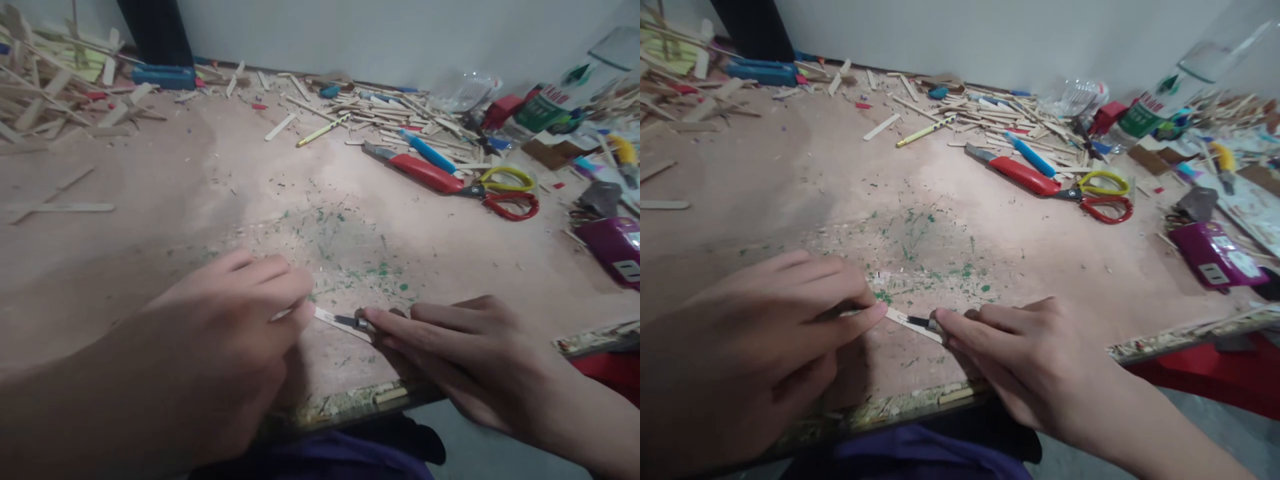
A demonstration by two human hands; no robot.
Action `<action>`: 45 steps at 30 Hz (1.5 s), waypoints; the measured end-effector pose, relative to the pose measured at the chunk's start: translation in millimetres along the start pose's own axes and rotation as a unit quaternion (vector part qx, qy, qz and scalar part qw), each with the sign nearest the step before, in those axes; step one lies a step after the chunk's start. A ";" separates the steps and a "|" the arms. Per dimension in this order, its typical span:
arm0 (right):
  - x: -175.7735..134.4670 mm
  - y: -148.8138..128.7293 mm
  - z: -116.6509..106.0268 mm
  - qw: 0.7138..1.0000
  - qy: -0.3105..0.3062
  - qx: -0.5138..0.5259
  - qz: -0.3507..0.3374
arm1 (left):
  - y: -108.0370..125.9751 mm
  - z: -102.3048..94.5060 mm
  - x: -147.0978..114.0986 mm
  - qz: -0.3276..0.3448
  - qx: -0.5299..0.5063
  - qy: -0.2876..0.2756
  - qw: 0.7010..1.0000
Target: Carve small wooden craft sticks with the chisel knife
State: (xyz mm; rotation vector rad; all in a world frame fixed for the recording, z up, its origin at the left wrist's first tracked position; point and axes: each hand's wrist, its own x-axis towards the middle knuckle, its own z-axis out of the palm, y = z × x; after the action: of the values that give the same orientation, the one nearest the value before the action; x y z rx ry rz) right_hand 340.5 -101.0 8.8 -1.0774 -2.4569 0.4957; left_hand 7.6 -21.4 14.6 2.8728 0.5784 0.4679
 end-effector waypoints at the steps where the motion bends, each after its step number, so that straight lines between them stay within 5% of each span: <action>1: 0.0 0.5 0.1 1.000 -0.002 0.001 0.000 | 0.9 0.0 0.2 -0.001 -0.002 -0.002 1.000; 21: 0.9 5.6 4.5 1.000 0.010 0.006 0.001 | 3.7 -1.7 3.1 -0.001 -0.038 -0.003 0.999; 30: 0.9 5.7 6.6 1.000 0.010 -0.003 -0.006 | 19.6 11.2 14.8 -0.064 -0.018 0.019 0.998; 45: 6.8 10.7 7.1 0.999 0.011 -0.016 -0.028 | 0.9 -0.9 3.1 0.013 -0.028 0.004 1.000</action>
State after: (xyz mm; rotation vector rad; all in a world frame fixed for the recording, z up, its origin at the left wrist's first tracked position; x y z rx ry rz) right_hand 339.3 -90.1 -0.8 -1.0181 -2.4768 0.4272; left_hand 10.3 -20.9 16.6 2.8300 0.5208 0.4918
